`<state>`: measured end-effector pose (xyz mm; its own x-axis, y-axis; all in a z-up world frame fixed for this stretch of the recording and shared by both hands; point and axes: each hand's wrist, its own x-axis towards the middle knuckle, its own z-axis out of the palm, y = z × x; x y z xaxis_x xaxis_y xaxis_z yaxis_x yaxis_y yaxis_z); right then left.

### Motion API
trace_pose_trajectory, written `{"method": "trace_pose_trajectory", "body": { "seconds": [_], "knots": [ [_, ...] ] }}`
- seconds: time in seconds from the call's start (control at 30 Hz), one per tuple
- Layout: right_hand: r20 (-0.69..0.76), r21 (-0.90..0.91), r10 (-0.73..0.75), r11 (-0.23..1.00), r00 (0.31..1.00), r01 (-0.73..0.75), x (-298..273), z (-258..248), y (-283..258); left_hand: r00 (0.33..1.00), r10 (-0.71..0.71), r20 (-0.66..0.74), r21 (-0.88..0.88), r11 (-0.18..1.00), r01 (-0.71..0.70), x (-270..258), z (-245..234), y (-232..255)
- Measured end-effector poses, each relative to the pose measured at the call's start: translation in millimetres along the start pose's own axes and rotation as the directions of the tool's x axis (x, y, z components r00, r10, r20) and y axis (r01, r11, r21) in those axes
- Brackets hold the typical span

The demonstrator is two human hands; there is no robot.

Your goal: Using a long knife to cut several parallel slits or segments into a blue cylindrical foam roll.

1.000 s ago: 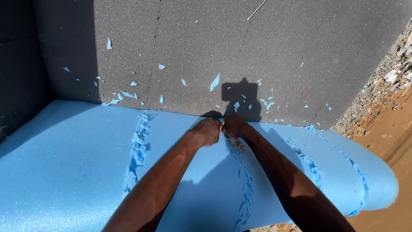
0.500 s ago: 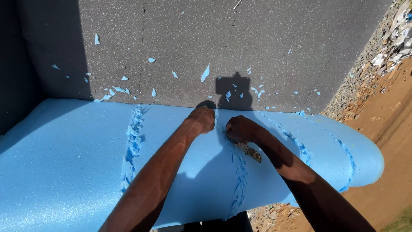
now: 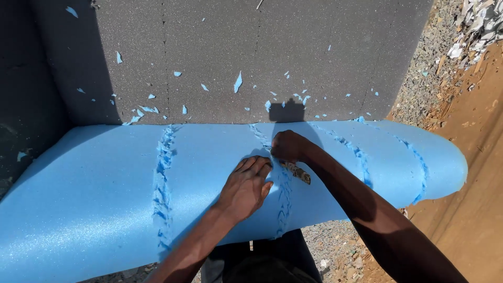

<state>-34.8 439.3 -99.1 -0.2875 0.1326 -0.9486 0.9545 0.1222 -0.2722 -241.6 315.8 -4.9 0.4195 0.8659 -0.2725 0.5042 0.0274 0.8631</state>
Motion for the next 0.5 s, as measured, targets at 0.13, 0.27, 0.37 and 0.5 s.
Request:
{"method": "trace_pose_trajectory", "body": {
  "seconds": [0.13, 0.27, 0.37, 0.5],
  "knots": [
    [0.039, -0.04, 0.018, 0.999, 0.999, -0.016, -25, -14, -46, 0.971, 0.148, -0.188, 0.16, 0.98, -0.118, -14, 4, 3],
    [-0.022, -0.065, 0.063, 0.996, 0.998, -0.064, -50, -7, -20, 0.964, 0.206, -0.171, 0.242, 0.957, -0.161, -16, 0, 12],
    [-0.039, -0.051, 0.024, 0.998, 0.999, -0.026, -60, -1, -47, 0.973, 0.202, -0.112, 0.284, 0.945, -0.164, -19, -7, 16],
    [-0.106, -0.084, -0.01, 0.996, 0.994, 0.001, -40, 8, -21, 0.978, 0.181, -0.099, 0.328, 0.934, -0.14, -17, 8, 12]
  ]
}}
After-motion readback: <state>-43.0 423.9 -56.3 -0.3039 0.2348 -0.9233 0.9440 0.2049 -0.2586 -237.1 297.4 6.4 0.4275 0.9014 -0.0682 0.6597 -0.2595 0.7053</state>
